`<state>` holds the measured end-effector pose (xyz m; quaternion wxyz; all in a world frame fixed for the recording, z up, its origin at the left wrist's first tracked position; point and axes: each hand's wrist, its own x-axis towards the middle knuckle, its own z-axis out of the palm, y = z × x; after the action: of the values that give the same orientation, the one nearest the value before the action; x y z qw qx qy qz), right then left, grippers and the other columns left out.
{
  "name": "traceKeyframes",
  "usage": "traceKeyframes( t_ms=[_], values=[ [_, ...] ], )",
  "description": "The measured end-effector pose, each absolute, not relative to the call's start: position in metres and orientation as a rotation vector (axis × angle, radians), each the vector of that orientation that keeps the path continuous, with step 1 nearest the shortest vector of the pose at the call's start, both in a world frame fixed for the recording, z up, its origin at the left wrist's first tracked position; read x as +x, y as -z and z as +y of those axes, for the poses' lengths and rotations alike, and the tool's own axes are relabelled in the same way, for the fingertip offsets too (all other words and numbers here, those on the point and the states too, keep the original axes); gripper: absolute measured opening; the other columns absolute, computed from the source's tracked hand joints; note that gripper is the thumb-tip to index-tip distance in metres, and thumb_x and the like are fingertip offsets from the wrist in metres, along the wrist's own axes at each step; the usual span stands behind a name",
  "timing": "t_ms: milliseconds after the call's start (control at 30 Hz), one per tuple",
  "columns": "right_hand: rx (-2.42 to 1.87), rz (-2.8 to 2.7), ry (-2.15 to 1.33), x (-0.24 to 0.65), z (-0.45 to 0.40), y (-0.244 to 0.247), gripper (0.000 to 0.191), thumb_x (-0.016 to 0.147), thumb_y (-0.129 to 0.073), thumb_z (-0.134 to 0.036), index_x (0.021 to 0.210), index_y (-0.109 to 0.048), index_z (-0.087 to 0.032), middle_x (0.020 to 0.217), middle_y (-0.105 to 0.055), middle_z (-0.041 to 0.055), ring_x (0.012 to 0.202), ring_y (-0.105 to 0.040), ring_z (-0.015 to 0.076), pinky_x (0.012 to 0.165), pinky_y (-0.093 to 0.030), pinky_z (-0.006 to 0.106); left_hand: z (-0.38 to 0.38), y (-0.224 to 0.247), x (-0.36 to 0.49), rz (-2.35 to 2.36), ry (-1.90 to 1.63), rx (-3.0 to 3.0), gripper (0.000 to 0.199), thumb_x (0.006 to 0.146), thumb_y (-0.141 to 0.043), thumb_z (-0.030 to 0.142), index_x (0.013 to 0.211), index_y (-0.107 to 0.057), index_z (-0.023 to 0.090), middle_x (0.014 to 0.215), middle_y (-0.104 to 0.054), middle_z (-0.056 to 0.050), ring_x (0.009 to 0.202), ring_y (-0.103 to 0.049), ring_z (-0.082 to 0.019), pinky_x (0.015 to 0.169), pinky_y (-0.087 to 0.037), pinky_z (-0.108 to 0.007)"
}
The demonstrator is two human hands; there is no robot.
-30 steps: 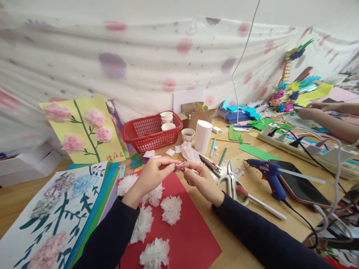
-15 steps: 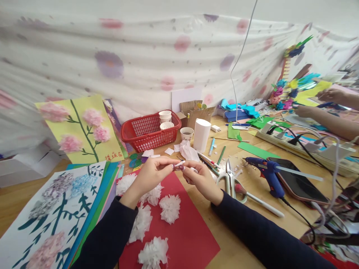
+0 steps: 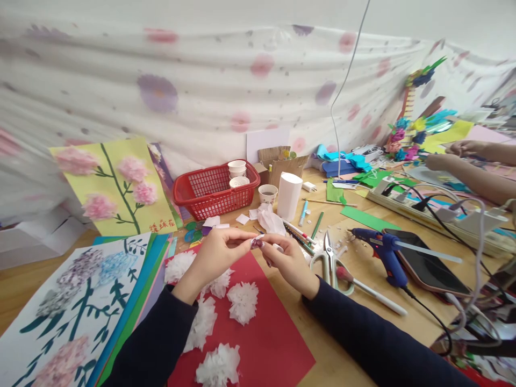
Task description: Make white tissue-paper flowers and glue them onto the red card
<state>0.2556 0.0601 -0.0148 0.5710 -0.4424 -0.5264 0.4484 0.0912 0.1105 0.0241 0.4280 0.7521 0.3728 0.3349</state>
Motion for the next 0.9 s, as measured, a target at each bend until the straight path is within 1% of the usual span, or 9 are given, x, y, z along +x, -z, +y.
traceKeyframes(
  t_ms=[133,300,467,633,767,900],
  values=[
    [-1.044,-1.298,-1.006,0.2546,0.0592,0.0135,0.025,0.083,-0.060,-0.038,0.075,-0.071,-0.016,0.053,-0.046,-0.0035,0.049,-0.040,0.0096,0.049,-0.031,0.025,0.1095,-0.0235,0.0921,0.991,-0.843,1.906,0.019,0.081,-0.063,0.026,0.088,-0.080,0.021,0.088,-0.079,-0.004,0.084,-0.073,-0.021,0.076,-0.058,-0.028],
    [-1.050,-1.315,-1.001,0.2542,0.0591,0.0120,0.028,0.084,-0.060,-0.041,0.077,-0.071,-0.016,0.057,-0.050,-0.0020,0.050,-0.040,0.0096,0.048,-0.031,0.025,0.1116,-0.0242,0.0908,0.974,-0.851,1.874,0.020,0.081,-0.062,0.027,0.088,-0.080,0.020,0.087,-0.078,-0.004,0.083,-0.073,-0.020,0.074,-0.057,-0.027],
    [-1.066,-1.343,-0.983,0.2542,0.0584,0.0142,0.028,0.084,-0.060,-0.040,0.076,-0.069,-0.015,0.056,-0.049,-0.0026,0.049,-0.042,0.0095,0.048,-0.034,0.024,0.1107,-0.0293,0.0866,0.987,-0.829,2.025,0.017,0.081,-0.063,0.027,0.082,-0.080,0.021,0.081,-0.078,-0.002,0.077,-0.070,-0.018,0.069,-0.054,-0.026],
    [-1.081,-1.362,-0.980,0.2541,0.0575,0.0149,0.025,0.083,-0.059,-0.038,0.077,-0.067,-0.015,0.056,-0.049,-0.0032,0.049,-0.043,0.0092,0.049,-0.035,0.024,0.1104,-0.0317,0.0868,1.008,-0.809,2.131,0.016,0.081,-0.062,0.024,0.078,-0.077,0.020,0.079,-0.077,-0.001,0.075,-0.069,-0.017,0.069,-0.052,-0.025],
    [-1.069,-1.372,-0.985,0.2550,0.0581,0.0150,0.025,0.084,-0.057,-0.036,0.076,-0.067,-0.015,0.056,-0.049,-0.0030,0.050,-0.044,0.0092,0.049,-0.035,0.024,0.1105,-0.0302,0.0864,0.987,-0.797,2.039,0.016,0.081,-0.061,0.025,0.082,-0.076,0.019,0.082,-0.076,-0.001,0.076,-0.069,-0.016,0.068,-0.052,-0.024],
    [-1.048,-1.386,-0.981,0.2556,0.0583,0.0158,0.027,0.087,-0.055,-0.037,0.077,-0.067,-0.015,0.055,-0.048,-0.0035,0.050,-0.043,0.0094,0.051,-0.036,0.024,0.1094,-0.0302,0.0853,0.958,-0.747,1.998,0.017,0.082,-0.062,0.027,0.085,-0.077,0.021,0.084,-0.077,-0.001,0.078,-0.071,-0.017,0.069,-0.053,-0.024]
  ],
)
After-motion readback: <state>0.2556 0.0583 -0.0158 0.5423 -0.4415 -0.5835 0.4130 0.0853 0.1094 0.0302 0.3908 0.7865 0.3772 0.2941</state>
